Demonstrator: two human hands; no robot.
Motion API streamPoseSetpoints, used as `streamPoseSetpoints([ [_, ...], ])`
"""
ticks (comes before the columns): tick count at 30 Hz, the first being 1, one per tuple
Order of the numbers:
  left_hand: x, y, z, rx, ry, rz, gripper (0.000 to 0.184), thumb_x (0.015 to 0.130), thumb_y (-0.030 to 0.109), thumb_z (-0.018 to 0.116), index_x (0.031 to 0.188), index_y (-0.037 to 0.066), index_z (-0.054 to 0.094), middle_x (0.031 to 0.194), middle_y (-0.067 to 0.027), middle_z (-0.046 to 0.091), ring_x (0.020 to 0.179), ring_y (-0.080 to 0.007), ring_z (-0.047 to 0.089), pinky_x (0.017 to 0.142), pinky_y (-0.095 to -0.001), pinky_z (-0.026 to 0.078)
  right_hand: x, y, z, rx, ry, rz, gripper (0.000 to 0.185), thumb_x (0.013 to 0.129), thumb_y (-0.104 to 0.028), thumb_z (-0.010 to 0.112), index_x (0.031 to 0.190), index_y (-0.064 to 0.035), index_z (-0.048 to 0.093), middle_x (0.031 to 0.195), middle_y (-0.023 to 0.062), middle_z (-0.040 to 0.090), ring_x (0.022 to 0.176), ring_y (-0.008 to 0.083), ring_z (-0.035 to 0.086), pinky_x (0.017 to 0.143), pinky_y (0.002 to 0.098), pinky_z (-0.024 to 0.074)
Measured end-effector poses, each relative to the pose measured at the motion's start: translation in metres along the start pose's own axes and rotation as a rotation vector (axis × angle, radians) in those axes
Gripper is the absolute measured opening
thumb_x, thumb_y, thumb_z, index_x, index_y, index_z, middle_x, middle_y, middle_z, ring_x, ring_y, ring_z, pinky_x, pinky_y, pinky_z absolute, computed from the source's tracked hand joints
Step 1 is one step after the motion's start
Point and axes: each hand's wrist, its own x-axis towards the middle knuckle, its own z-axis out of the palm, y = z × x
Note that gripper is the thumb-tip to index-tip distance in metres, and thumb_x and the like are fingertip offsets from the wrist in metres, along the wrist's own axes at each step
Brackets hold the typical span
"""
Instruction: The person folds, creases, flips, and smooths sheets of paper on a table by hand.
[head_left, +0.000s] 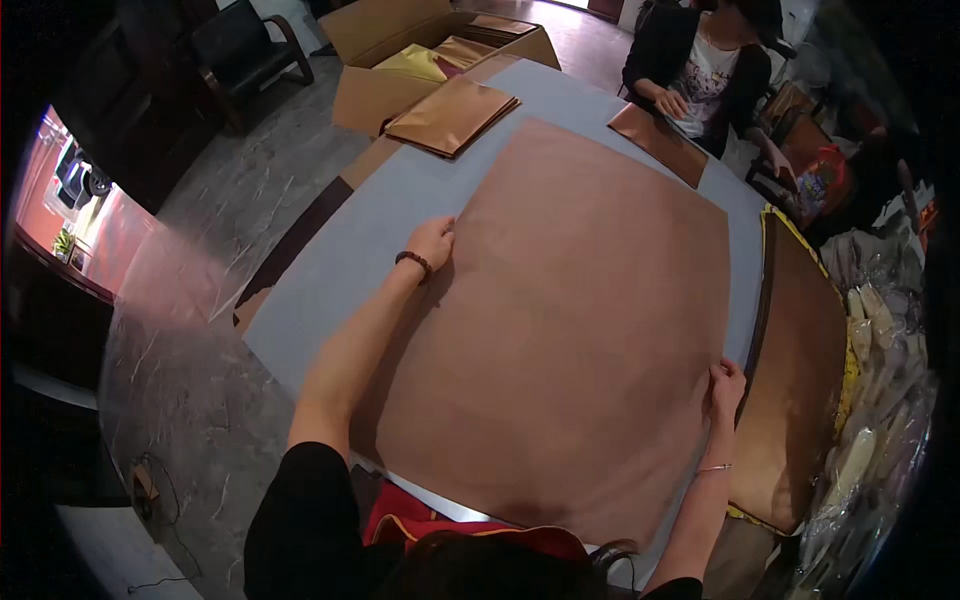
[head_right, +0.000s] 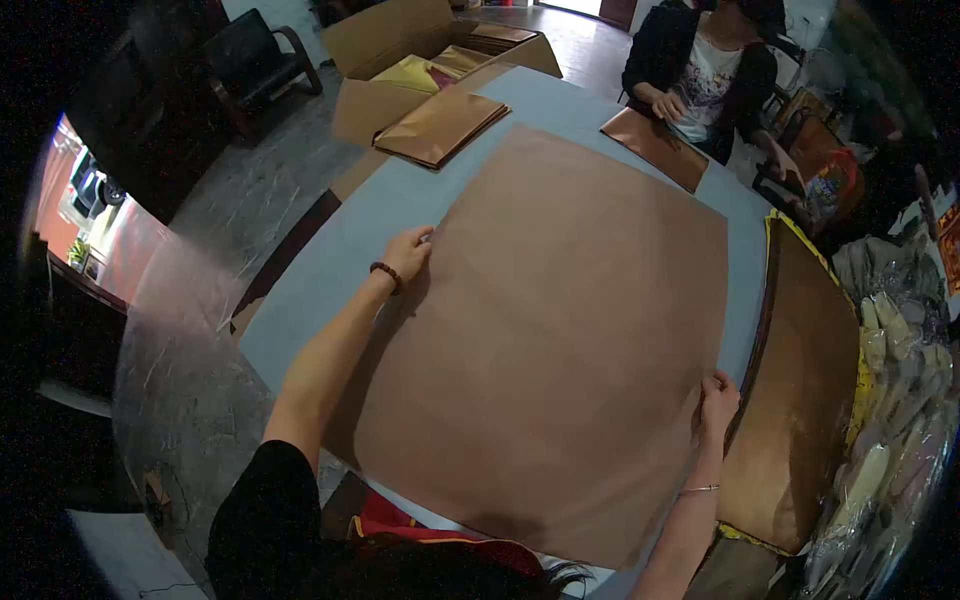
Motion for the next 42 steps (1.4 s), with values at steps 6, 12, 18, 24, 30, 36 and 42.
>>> streamPoseSetpoints([
  [6, -0.003, -0.001, -0.006, -0.058, -0.081, -0.028, 0.036, 0.083, 0.009, 0.047, 0.117, 0.003, 0.056, 0.114, -0.0182, 0.059, 0.102, -0.0327, 0.056, 0.089, -0.0368, 0.044, -0.01, -0.013, 0.002, -0.062, 0.038, -0.012, 0.04, 0.078, -0.012, 0.06, 0.113, 0.0054, 0.057, 0.102, 0.0139, 0.063, 0.093, 0.0226, 0.059, 0.081, 0.0323, 0.0461],
  [12, -0.018, 0.01, -0.028, -0.247, -0.29, -0.134, 0.038, 0.084, 0.011, 0.047, 0.12, 0.004, 0.054, 0.116, -0.0147, 0.059, 0.103, -0.0273, 0.057, 0.088, -0.0354, 0.045, -0.002, -0.005, 0.001, -0.059, 0.035, -0.035, 0.034, 0.079, -0.007, 0.06, 0.11, 0.0067, 0.057, 0.097, 0.0113, 0.062, 0.085, 0.0177, 0.059, 0.075, 0.0293, 0.0475],
  [18, -0.018, -0.009, -0.013, -0.232, -0.181, -0.148, 0.047, 0.081, 0.01, 0.054, 0.127, 0.002, 0.048, 0.116, -0.0161, 0.059, 0.102, -0.025, 0.057, 0.087, -0.0347, 0.045, -0.034, -0.046, 0.011, -0.097, 0.082, -0.027, 0.041, 0.08, -0.014, 0.061, 0.116, 0.0047, 0.054, 0.101, 0.0109, 0.061, 0.089, 0.0181, 0.058, 0.077, 0.0286, 0.0469],
  [24, -0.022, 0.004, -0.013, -0.184, -0.256, -0.108, 0.05, 0.079, 0.01, 0.055, 0.128, 0.003, 0.048, 0.115, -0.0196, 0.058, 0.102, -0.0298, 0.057, 0.085, -0.0363, 0.046, -0.05, -0.024, 0.0, -0.276, 0.071, -0.144, 0.055, 0.084, -0.026, 0.061, 0.127, 0.0033, 0.045, 0.109, 0.01, 0.057, 0.096, 0.0178, 0.055, 0.083, 0.0289, 0.0436],
  [30, -0.023, 0.017, -0.01, -0.194, -0.232, -0.019, 0.052, 0.083, 0.015, 0.05, 0.132, 0.002, 0.041, 0.111, -0.0159, 0.06, 0.097, -0.0251, 0.057, 0.085, -0.0322, 0.044, -0.086, -0.03, -0.026, -0.041, -0.112, 0.016, 0.063, 0.085, -0.032, 0.06, 0.133, 0.0013, 0.038, 0.12, 0.0121, 0.051, 0.107, 0.0206, 0.049, 0.094, 0.032, 0.0381],
  [36, -0.034, 0.0, -0.012, -0.307, -0.251, -0.009, 0.066, 0.086, 0.017, 0.055, 0.141, 0.001, 0.023, 0.101, -0.0093, 0.058, 0.083, -0.0166, 0.056, 0.077, -0.0286, 0.047, -0.092, -0.017, -0.036, 0.033, -0.088, -0.01, 0.06, 0.087, -0.032, 0.059, 0.134, -0.0011, 0.038, 0.127, 0.0108, 0.048, 0.111, 0.0196, 0.048, 0.095, 0.0315, 0.0369],
  [42, -0.13, -0.034, -0.056, -0.511, -0.354, -0.311, 0.074, 0.089, 0.019, 0.057, 0.145, 0.006, 0.011, 0.102, -0.0111, 0.057, 0.076, -0.0148, 0.057, 0.067, -0.0291, 0.05, -0.149, -0.022, -0.075, -0.004, -0.116, 0.176, 0.057, 0.088, -0.033, 0.056, 0.136, -0.0067, 0.039, 0.135, 0.0098, 0.042, 0.121, 0.0206, 0.042, 0.098, 0.0339, 0.0325],
])
